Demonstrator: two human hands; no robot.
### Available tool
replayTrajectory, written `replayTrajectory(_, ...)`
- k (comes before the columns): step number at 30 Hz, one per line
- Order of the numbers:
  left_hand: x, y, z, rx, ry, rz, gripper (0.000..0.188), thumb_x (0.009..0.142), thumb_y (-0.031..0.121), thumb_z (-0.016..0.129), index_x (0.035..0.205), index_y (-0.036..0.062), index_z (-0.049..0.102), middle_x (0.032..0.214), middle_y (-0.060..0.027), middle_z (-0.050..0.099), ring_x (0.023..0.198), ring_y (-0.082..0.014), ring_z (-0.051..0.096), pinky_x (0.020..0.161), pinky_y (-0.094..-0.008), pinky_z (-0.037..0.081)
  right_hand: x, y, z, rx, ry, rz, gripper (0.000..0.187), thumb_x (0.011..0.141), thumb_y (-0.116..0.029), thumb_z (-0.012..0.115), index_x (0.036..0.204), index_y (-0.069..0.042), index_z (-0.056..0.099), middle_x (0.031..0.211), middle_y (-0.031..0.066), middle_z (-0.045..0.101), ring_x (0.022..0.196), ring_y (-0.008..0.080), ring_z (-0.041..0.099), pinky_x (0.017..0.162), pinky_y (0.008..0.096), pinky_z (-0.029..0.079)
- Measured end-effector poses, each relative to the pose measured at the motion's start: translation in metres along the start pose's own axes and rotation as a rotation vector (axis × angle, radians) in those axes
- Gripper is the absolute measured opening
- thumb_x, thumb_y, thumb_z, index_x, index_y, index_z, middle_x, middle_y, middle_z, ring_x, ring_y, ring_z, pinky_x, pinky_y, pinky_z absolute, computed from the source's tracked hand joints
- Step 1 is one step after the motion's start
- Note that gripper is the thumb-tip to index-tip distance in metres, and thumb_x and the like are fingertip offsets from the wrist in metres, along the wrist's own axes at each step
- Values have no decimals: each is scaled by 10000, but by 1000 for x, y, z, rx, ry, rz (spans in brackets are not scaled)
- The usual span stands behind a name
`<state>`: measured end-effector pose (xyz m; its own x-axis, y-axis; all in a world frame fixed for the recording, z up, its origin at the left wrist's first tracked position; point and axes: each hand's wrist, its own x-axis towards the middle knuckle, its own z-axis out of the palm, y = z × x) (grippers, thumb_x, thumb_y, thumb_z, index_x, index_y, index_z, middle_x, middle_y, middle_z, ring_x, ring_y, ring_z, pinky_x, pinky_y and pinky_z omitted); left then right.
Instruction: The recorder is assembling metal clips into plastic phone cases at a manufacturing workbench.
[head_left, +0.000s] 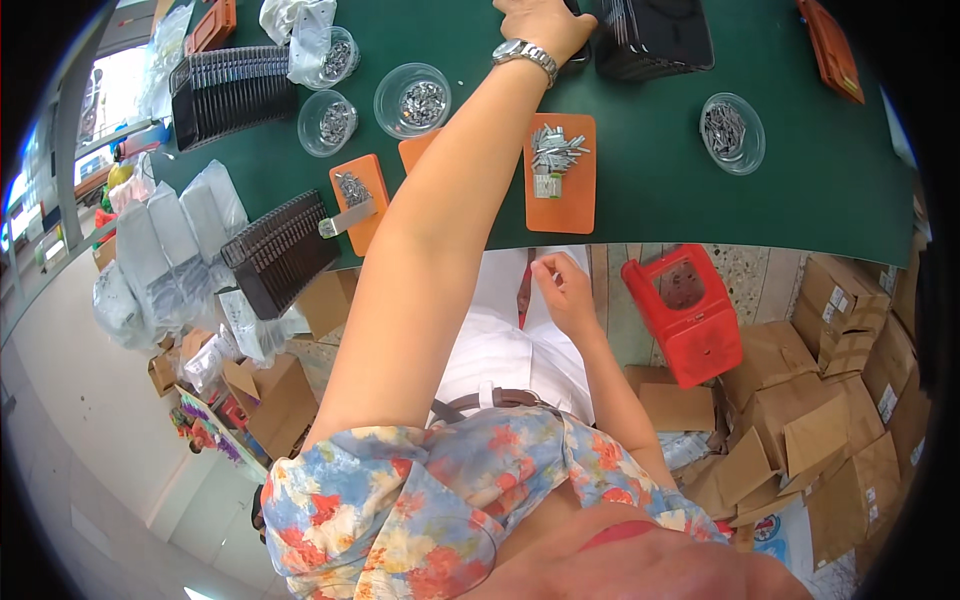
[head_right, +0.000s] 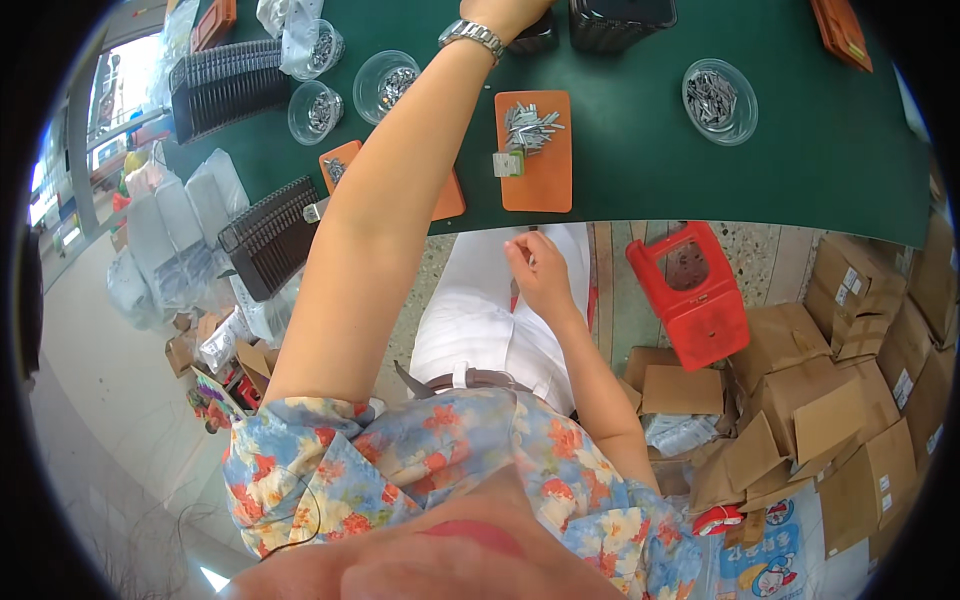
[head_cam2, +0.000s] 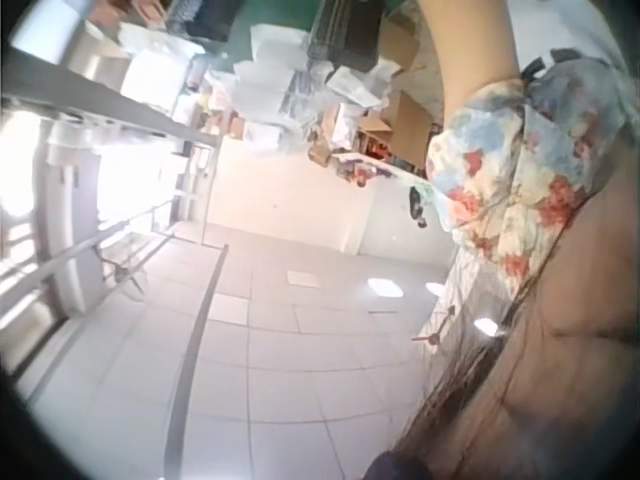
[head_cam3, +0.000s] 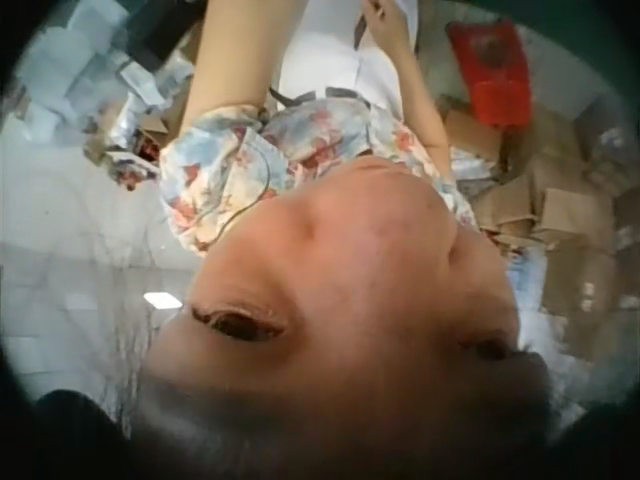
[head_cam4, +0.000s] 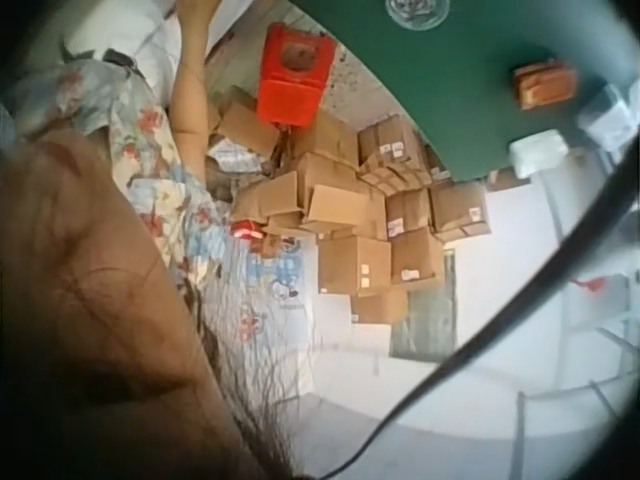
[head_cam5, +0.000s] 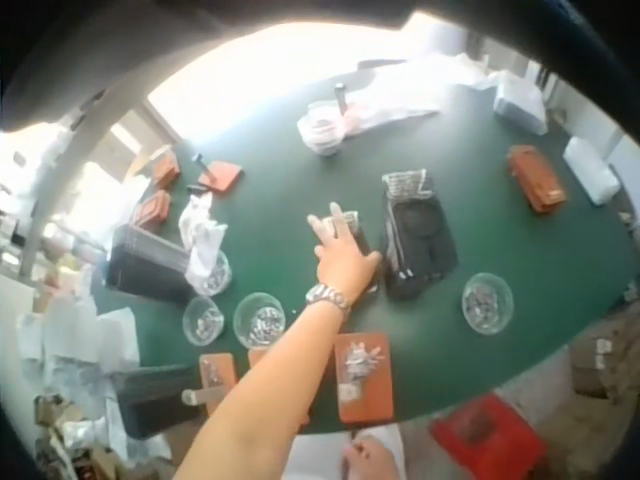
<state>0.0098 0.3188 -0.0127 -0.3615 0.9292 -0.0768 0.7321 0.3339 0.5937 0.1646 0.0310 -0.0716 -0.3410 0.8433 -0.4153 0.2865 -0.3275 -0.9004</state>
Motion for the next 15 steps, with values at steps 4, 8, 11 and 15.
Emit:
replayTrajectory(4, 3, 7, -6, -108, 60, 52, 1076, 704, 247, 724, 1519, 66, 46, 1500, -375, 21, 1225, -545, 403, 993, -482, 439, 4, 1, -15, -17, -15, 23, 181, 913, -167, 596, 835, -4, 589, 784, 76, 559, 711, 170, 538, 586, 283, 429)
replayTrajectory(8, -15, 16, -37, -249, 225, 189, 1067, 731, 228, 715, 1505, 11, 13, 1482, -398, -1, 1283, -557, 324, 1055, -470, 374, 12, -13, -26, -45, -117, -1, 176, 911, -165, 603, 840, -5, 592, 787, 74, 560, 710, 160, 534, 587, 281, 431)
replayTrajectory(11, -75, 19, -56, -430, 365, 522, 1039, 768, 299, 730, 1477, -63, 64, 1451, -397, 177, 1285, -512, 362, 1055, -446, 368, 18, -21, -41, -73, -141, -99, 159, 909, -167, 612, 872, -12, 614, 818, 64, 582, 721, 152, 543, 609, 285, 440)
replayTrajectory(15, -190, -18, -83, -860, -129, 272, 1234, 614, 231, 871, 1510, 15, 50, 1401, -196, 366, 1244, -279, 448, 983, -358, 415, 33, 10, -54, 329, -159, 6, 158, 888, -151, 623, 929, 1, 609, 819, 73, 599, 728, 175, 544, 658, 297, 440)
